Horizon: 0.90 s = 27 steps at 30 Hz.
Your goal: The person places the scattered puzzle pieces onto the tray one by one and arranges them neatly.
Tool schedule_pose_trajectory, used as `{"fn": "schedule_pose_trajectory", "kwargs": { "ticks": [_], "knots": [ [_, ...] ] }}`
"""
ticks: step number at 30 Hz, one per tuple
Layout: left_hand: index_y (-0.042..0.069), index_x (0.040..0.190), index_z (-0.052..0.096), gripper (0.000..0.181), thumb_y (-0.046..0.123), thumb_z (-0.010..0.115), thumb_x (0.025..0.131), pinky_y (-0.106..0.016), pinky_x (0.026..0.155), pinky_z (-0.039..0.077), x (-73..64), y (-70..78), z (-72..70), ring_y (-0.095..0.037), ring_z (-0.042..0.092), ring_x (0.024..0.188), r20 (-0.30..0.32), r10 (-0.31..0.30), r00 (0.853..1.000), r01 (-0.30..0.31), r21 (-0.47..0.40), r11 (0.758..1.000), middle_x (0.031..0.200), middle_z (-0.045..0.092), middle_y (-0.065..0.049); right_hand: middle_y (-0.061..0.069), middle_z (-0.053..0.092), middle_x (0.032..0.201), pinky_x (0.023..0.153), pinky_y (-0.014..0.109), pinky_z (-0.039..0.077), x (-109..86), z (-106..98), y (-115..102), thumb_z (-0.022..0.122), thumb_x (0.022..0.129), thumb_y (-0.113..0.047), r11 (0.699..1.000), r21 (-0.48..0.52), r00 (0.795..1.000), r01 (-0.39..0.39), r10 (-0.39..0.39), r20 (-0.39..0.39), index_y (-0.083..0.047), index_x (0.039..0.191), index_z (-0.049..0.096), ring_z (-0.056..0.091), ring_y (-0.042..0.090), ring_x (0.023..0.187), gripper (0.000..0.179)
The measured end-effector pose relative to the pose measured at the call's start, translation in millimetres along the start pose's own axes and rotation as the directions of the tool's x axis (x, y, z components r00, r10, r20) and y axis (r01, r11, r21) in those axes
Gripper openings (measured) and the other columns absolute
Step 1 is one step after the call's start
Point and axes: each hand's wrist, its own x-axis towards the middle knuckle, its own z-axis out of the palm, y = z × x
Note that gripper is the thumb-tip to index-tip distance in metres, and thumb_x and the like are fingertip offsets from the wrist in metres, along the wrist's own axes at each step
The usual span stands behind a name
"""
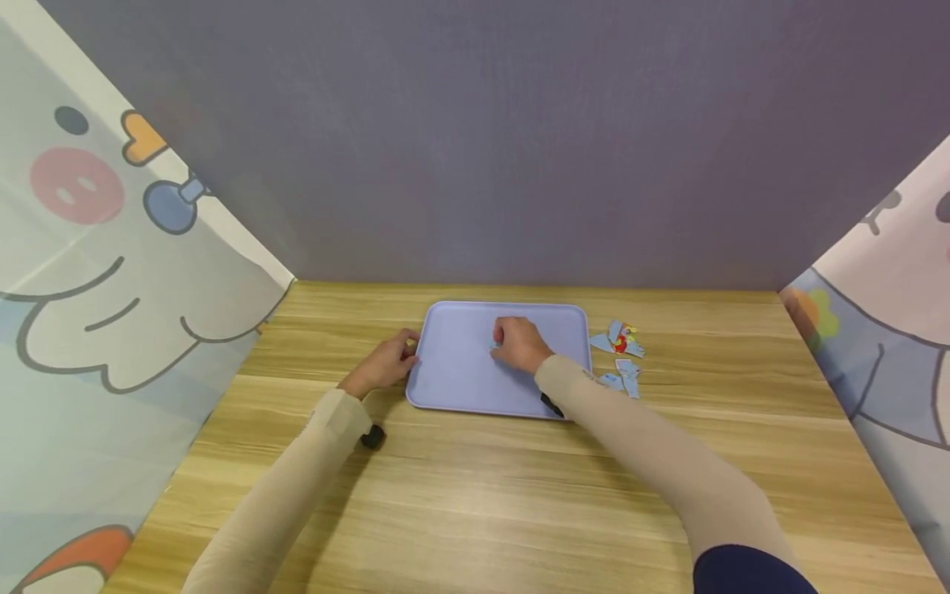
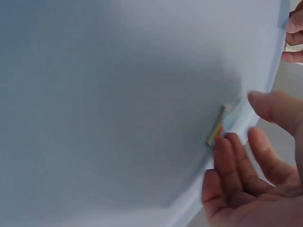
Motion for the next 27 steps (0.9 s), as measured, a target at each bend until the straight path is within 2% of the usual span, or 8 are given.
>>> {"fn": "schedule_pose_trajectory", "kwargs": {
  "ticks": [5, 10, 20, 27],
  "knots": [
    [-0.002, 0.128, 0.041, 0.037, 0.002, 0.054, 0.094, -0.036, 0.075, 0.050, 0.5, 0.1, -0.7, -0.025, 0.062, 0.085, 0.015, -0.012, 1.000, 0.012, -0.007, 1.000, 0.100, 0.065, -0.019, 0.007, 0.060, 0.085, 0.076, 0.037, 0.044, -8.1, -12, -1, 0.076, 0.073, -0.003, 0.998, -0.063, 0.991, -0.023, 0.030, 0.127, -0.004, 0.087, 0.063, 0.053, 0.023, 0.081, 0.018],
    [-0.003, 0.127, 0.041, 0.037, 0.002, 0.055, 0.093, -0.037, 0.075, 0.050, 0.7, 0.7, -0.3, -0.025, 0.062, 0.085, 0.016, 0.003, 1.000, -0.002, -0.005, 1.000, 0.098, 0.065, -0.019, 0.005, 0.056, 0.081, 0.073, 0.037, 0.044, -16.1, -21, 1, 0.069, 0.073, 0.006, 0.993, -0.115, 0.977, -0.011, 0.036, 0.211, -0.004, 0.091, 0.064, 0.052, 0.023, 0.079, 0.021],
    [-0.003, 0.127, 0.042, 0.037, 0.002, 0.055, 0.093, -0.035, 0.071, 0.050, 1.7, -1.5, 0.6, -0.023, 0.061, 0.078, 0.009, 0.021, 1.000, -0.021, 0.004, 1.000, 0.093, 0.065, -0.016, 0.001, 0.056, 0.070, 0.068, 0.032, 0.044, -13.6, -7, -2, 0.075, 0.076, 0.001, 0.999, -0.050, 0.991, 0.014, -0.007, 0.131, -0.005, 0.080, 0.065, 0.051, 0.017, 0.069, 0.012],
    [-0.003, 0.132, 0.038, 0.042, 0.002, 0.055, 0.093, -0.036, 0.074, 0.051, 2.0, -2.2, -2.2, -0.026, 0.063, 0.086, 0.020, 0.022, 1.000, -0.021, -0.034, 0.999, 0.100, 0.065, -0.021, 0.002, 0.059, 0.072, 0.069, 0.033, 0.046, -2.0, 1, -13, 0.076, 0.076, 0.000, 0.999, -0.033, 0.996, 0.019, -0.016, 0.082, -0.005, 0.076, 0.065, 0.054, 0.019, 0.071, 0.012]
  ]
}}
